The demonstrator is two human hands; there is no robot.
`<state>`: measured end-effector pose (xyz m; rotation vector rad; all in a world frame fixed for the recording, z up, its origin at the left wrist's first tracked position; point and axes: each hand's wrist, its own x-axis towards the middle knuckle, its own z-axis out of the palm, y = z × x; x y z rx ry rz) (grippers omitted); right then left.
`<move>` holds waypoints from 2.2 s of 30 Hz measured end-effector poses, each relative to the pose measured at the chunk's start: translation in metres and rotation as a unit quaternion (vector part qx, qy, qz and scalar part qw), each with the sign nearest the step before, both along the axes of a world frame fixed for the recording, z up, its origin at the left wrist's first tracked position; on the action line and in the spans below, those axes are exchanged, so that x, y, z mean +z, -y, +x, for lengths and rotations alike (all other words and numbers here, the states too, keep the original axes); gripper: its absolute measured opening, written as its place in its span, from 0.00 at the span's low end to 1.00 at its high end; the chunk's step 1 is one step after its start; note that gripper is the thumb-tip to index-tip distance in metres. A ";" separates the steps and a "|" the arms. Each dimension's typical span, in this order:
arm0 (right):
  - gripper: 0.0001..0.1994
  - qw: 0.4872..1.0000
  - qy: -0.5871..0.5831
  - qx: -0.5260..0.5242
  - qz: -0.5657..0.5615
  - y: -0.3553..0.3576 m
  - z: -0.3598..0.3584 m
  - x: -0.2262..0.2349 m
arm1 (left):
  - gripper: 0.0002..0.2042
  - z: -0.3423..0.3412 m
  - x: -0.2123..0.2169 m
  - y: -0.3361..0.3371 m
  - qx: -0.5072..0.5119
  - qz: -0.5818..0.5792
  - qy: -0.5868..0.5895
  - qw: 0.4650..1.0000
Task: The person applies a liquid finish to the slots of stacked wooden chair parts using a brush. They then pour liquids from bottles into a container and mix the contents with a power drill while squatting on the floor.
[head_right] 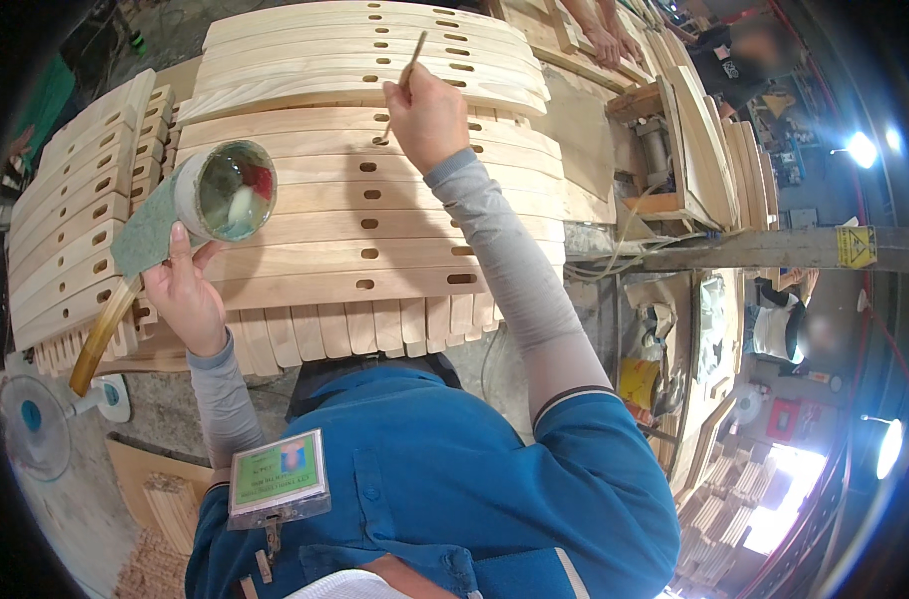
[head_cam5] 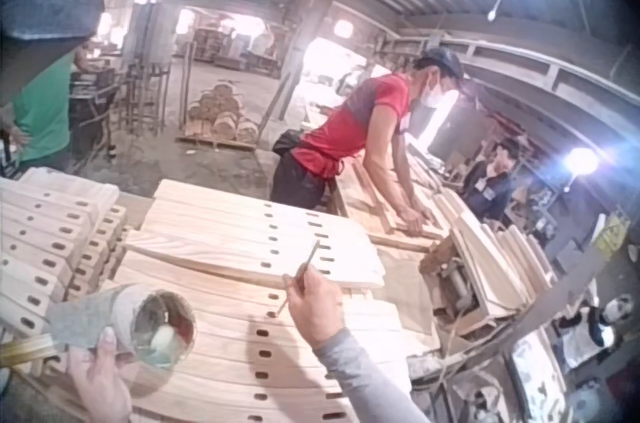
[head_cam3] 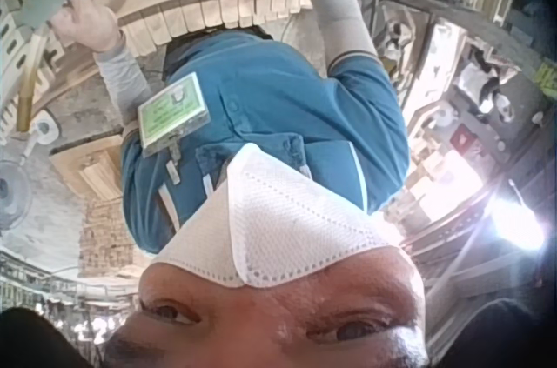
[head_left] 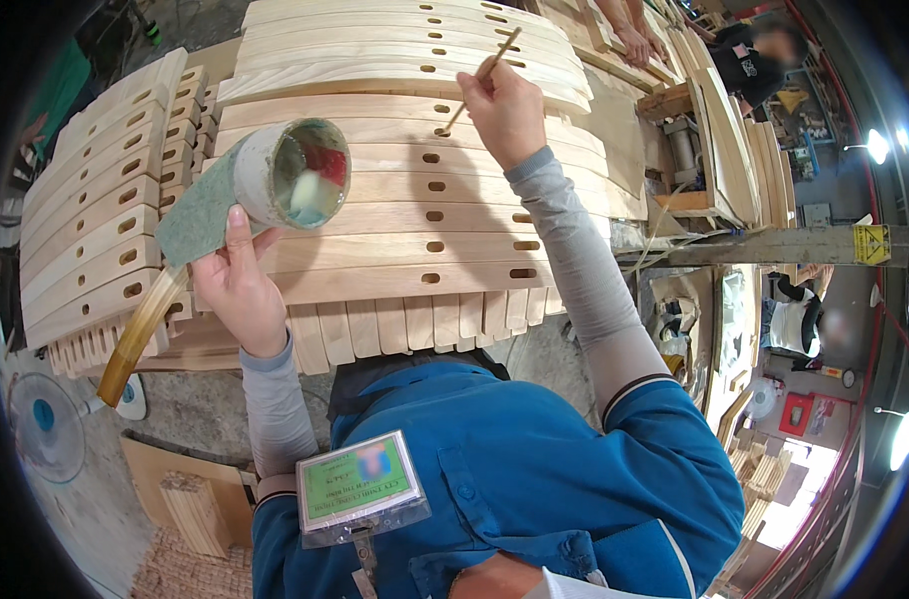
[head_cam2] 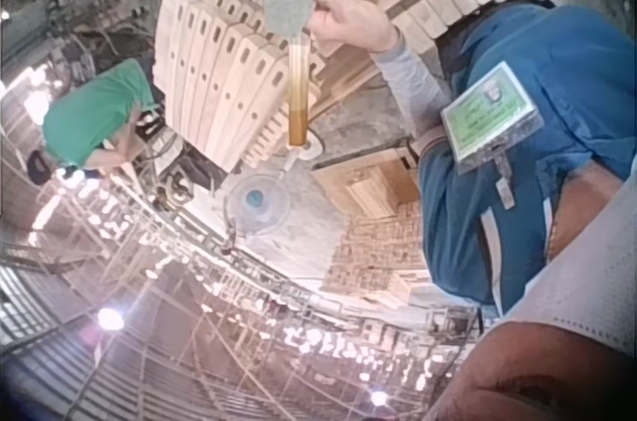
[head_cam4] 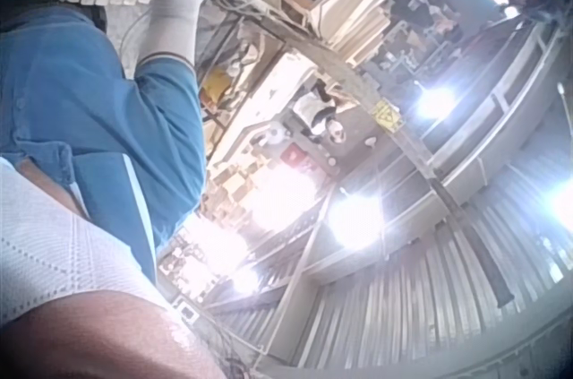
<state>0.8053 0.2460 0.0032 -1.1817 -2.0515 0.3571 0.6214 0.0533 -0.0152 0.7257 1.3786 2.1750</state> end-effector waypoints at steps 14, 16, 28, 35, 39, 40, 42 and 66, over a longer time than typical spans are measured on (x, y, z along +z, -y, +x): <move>0.05 0.969 -0.209 0.047 -0.124 0.039 0.033 0.040 | 0.12 0.001 0.013 0.005 0.022 -0.002 -0.005 1.000; 0.05 0.950 -0.271 0.092 -0.128 0.065 0.030 0.058 | 0.11 0.001 0.014 0.006 0.021 -0.003 0.007 1.000; 0.05 0.867 -0.359 0.255 -0.233 0.148 0.004 0.056 | 0.10 0.002 0.027 0.022 -0.048 0.120 0.033 0.991; 0.05 0.817 -0.507 0.221 -0.166 0.175 0.000 0.034 | 0.11 0.015 0.019 0.014 0.001 0.084 0.072 0.994; 0.05 0.881 -0.430 0.112 -0.162 0.118 0.013 0.036 | 0.12 0.010 0.003 0.009 0.040 0.017 0.059 0.997; 0.06 0.898 -0.402 0.086 -0.157 0.099 0.019 0.038 | 0.13 0.008 -0.002 0.007 0.047 0.009 0.046 0.998; 0.07 0.936 -0.307 0.055 -0.166 0.071 0.029 0.033 | 0.13 0.006 -0.007 0.008 0.037 0.008 0.049 0.998; 0.10 0.994 -0.060 0.066 -0.062 0.046 -0.001 0.004 | 0.12 0.001 0.010 0.017 0.041 0.030 0.015 0.999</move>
